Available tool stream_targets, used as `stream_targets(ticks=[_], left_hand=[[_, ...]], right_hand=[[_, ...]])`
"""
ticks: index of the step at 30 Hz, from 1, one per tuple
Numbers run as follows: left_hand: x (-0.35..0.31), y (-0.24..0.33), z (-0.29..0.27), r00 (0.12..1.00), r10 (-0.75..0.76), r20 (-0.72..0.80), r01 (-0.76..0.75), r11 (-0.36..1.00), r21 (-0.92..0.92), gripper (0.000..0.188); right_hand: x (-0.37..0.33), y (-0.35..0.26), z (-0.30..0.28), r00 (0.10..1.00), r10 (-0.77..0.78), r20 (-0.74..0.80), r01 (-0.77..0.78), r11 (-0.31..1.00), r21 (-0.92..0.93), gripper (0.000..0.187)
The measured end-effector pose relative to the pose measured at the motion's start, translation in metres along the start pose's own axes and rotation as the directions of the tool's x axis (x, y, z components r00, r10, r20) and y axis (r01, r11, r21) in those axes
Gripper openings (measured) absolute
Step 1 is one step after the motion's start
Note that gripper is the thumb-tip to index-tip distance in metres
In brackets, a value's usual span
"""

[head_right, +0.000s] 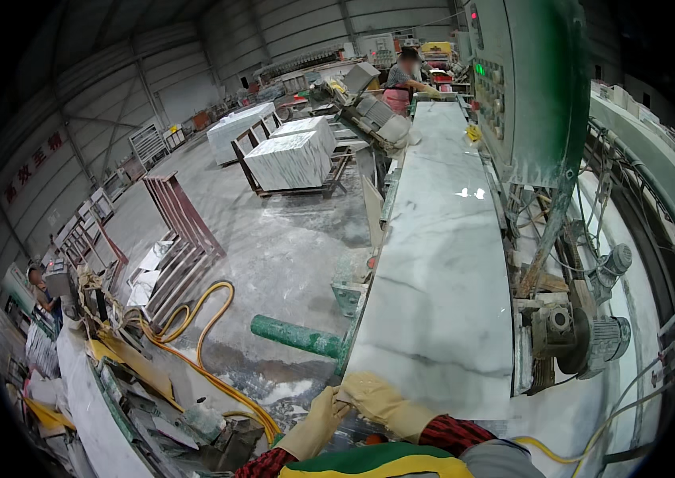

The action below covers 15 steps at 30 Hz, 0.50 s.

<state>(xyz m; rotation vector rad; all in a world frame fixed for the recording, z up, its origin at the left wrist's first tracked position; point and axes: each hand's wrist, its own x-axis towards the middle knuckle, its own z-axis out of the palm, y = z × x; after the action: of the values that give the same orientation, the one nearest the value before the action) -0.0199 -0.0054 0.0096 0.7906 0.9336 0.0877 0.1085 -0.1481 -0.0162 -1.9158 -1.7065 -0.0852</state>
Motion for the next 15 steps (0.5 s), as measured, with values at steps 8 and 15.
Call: stream_targets(ticks=[8, 15], left_hand=[[0.001, 0.014, 0.003, 0.997, -0.074, 0.010, 0.073, 0.995, 0.075, 0.044], [0.022, 0.013, -0.023, 0.981, -0.088, 0.175, 0.079, 0.995, 0.060, 0.040]], right_hand=[[-0.109, 0.000, -0.095, 0.927, 0.346, 0.142, -0.317, 0.928, -0.194, 0.063], [-0.249, 0.002, -0.180, 0.748, 0.662, -0.032, -0.646, 0.717, -0.262, 0.069]])
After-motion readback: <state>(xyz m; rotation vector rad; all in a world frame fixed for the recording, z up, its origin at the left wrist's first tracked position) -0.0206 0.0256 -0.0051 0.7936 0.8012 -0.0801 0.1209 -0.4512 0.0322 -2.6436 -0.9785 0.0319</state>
